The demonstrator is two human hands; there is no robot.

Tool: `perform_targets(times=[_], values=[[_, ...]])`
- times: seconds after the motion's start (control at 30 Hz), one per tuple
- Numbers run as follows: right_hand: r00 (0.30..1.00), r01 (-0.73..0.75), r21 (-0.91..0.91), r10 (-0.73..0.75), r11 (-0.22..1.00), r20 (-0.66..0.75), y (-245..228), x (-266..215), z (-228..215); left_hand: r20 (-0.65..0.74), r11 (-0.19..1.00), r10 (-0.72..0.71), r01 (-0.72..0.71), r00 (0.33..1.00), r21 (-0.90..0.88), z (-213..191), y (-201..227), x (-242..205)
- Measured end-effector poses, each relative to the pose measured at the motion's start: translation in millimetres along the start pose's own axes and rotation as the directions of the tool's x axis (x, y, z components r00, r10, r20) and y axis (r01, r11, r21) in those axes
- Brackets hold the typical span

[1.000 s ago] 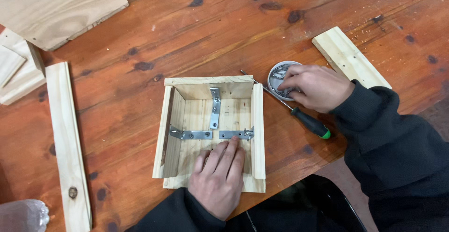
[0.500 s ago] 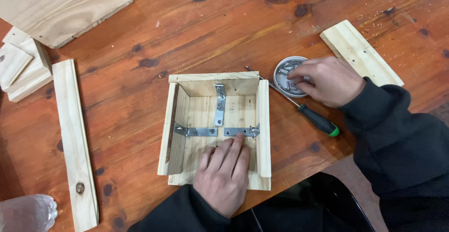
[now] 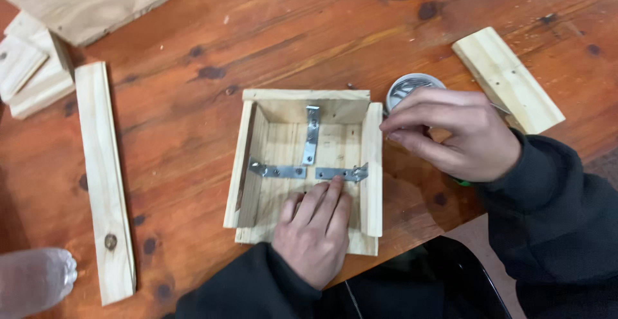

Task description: The person assembles a small wooden box by attaching metal corner brackets to wooden pieces using a screwdriver. They secure each bracket with screws, align the pieces, and continue fastening additional brackets to form the box structure.

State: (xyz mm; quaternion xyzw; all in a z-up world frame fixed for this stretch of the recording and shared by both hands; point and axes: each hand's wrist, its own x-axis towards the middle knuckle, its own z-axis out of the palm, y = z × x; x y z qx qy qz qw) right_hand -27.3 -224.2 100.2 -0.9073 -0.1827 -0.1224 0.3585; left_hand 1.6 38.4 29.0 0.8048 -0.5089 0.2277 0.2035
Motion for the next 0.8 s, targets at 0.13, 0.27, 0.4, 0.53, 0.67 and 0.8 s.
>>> perform_targets(times=[0.13, 0.27, 0.4, 0.53, 0.67, 0.8], values=[[0.965, 0.255, -0.157, -0.261, 0.954, -0.016, -19.0, 23.9, 10.5, 0.023, 1.000, 0.015, -0.014, 1.000, -0.023, 1.4, 0.0, -4.3], [0.916, 0.364, -0.408, -0.243, 0.837, 0.319, -1.3, 32.3, 29.0, -0.011, 0.999, 0.026, -0.026, 1.000, -0.030, 2.6, -0.3, -3.4], [0.839, 0.424, -0.476, -0.136, 0.770, 0.526, -0.7, 49.7, 45.2, 0.009, 0.997, 0.023, -0.022, 1.000, -0.070, 6.5, -2.1, -9.0], [0.735, 0.418, -0.509, 0.049, 0.752, 0.676, -1.4, 73.7, 55.2, 0.020, 0.997, 0.001, 0.000, 1.000, -0.077, 6.6, -0.4, -9.1], [0.608, 0.408, -0.539, 0.221, 0.737, 0.762, 0.3, 87.1, 60.8, -0.011, 0.998, 0.002, -0.003, 1.000, -0.061, 3.2, -0.9, -4.9], [0.578, 0.418, -0.484, 0.186, 0.769, 0.794, 6.3, 87.9, 68.5, 0.029, 0.999, -0.016, 0.018, 0.999, -0.040, 7.5, 0.4, -9.2]])
